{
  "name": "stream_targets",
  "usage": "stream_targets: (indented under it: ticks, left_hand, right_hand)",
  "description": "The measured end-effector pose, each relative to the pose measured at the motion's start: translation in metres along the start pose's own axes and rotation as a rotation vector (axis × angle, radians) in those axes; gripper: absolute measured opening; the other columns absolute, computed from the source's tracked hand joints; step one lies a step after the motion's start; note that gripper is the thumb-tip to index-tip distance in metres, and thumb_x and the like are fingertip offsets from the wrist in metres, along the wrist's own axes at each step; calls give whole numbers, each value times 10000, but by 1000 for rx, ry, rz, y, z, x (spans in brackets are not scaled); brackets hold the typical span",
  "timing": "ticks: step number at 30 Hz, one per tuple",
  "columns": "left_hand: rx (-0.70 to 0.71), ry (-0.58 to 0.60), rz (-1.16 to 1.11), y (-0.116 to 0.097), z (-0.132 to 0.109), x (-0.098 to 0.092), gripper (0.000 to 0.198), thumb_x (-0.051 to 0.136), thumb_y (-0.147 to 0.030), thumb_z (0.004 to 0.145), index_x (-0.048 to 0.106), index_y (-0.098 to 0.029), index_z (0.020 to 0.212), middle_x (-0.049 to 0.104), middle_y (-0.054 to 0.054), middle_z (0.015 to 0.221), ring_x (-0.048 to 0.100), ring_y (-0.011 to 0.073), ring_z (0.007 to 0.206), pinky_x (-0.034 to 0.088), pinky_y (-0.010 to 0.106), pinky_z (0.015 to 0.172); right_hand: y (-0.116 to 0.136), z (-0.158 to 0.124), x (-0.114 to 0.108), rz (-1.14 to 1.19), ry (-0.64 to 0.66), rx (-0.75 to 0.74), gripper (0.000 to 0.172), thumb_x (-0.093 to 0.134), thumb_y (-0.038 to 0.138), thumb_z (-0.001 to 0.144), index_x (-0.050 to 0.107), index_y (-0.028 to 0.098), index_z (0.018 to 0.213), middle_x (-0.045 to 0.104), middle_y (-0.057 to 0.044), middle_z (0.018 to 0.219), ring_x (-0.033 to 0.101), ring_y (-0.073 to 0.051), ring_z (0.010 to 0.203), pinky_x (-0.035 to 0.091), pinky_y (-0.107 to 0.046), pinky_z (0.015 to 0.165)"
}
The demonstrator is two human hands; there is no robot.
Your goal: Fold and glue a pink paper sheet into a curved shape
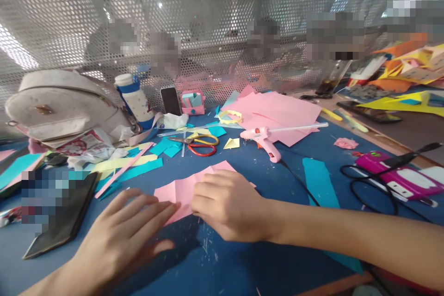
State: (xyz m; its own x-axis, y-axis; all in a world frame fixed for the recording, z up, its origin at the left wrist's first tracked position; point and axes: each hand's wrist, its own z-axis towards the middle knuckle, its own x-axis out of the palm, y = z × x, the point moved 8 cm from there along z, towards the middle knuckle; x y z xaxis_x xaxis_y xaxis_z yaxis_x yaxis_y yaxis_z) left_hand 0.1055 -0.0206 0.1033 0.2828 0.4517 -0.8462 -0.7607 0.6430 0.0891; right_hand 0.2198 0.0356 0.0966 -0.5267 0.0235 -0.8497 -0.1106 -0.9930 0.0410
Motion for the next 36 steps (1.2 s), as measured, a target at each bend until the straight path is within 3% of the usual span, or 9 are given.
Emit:
stream_targets:
  ticks: [4, 12, 17, 20, 23, 26, 28, 31, 36]
  left_hand:
    - [109, -7, 56, -9, 10, 5, 196, 463, -96, 980, 657, -108, 1000, 739, 30, 863, 644, 181, 738, 403, 385, 787]
    - [107, -115, 210, 0, -35, -16, 185, 544, -124, 964, 688, -113, 1081, 761, 34, 1027, 662, 193, 889, 410, 405, 925]
    - [129, -29, 185, -2, -63, -3, 352, 367, -200, 1032, 690, -144, 1158, 696, 50, 1224, 619, 208, 1135, 323, 397, 1103]
    - [128, 60, 165, 2, -70, 12, 394, 321, -166, 1028, 654, -141, 1236, 660, 56, 1285, 591, 221, 1188, 264, 425, 1151]
    - [122, 112, 163, 7, -70, 23, 412, 298, -156, 1030, 606, -160, 1304, 612, 55, 1354, 559, 222, 1229, 230, 438, 1174]
    - [130, 247, 128, 11, -66, 37, 448, 265, -148, 1027, 520, -198, 1392, 537, 43, 1435, 516, 219, 1274, 314, 427, 1137]
    - [126, 336, 66, 11, -62, 43, 444, 312, -158, 1009, 494, -211, 1410, 500, 50, 1466, 511, 229, 1270, 410, 413, 1065]
    - [102, 331, -30, 8, -50, 41, 396, 386, -192, 989, 543, -190, 1353, 556, 79, 1397, 562, 249, 1174, 492, 419, 963]
    - [128, 389, -152, -6, -28, 51, 361, 455, -238, 983, 536, -149, 1323, 642, 97, 1212, 617, 231, 967, 541, 377, 839]
  right_hand:
    - [-1, 3, -6, 16, -11, 2, 192, 478, 151, 939, 630, 161, 822, 635, -36, 806, 498, -158, 755, 356, -296, 672]
    - [-30, -50, -20, -45, -48, 78, 119, 566, 77, 897, 629, 170, 935, 665, -14, 811, 551, -163, 807, 382, -308, 712]
    - [-50, -79, -23, -201, -51, 86, 122, 566, 80, 904, 644, 171, 927, 670, -21, 789, 583, -175, 823, 414, -315, 735]
    - [-51, -83, -22, -104, 7, 98, 125, 533, 136, 948, 649, 182, 962, 696, -32, 886, 604, -170, 891, 431, -318, 781]
    - [-34, -78, -11, -12, 131, 21, 217, 466, 291, 1009, 635, 194, 1104, 703, -50, 1057, 608, -166, 1035, 439, -325, 848]
    - [-17, -68, -2, -76, 155, -82, 248, 446, 296, 1018, 630, 191, 1149, 705, -35, 1110, 609, -157, 1070, 445, -322, 850]
    - [-12, -61, 4, -129, 133, -153, 212, 481, 218, 997, 640, 176, 1130, 715, -23, 1097, 618, -158, 1054, 454, -318, 825]
    - [-12, -51, 11, -154, 147, -233, 193, 495, 144, 973, 652, 158, 1085, 734, -21, 1012, 638, -154, 988, 465, -313, 780]
    - [-17, -41, 23, -125, 288, -312, 229, 435, 111, 977, 643, 175, 1048, 719, -30, 895, 628, -135, 876, 436, -302, 690]
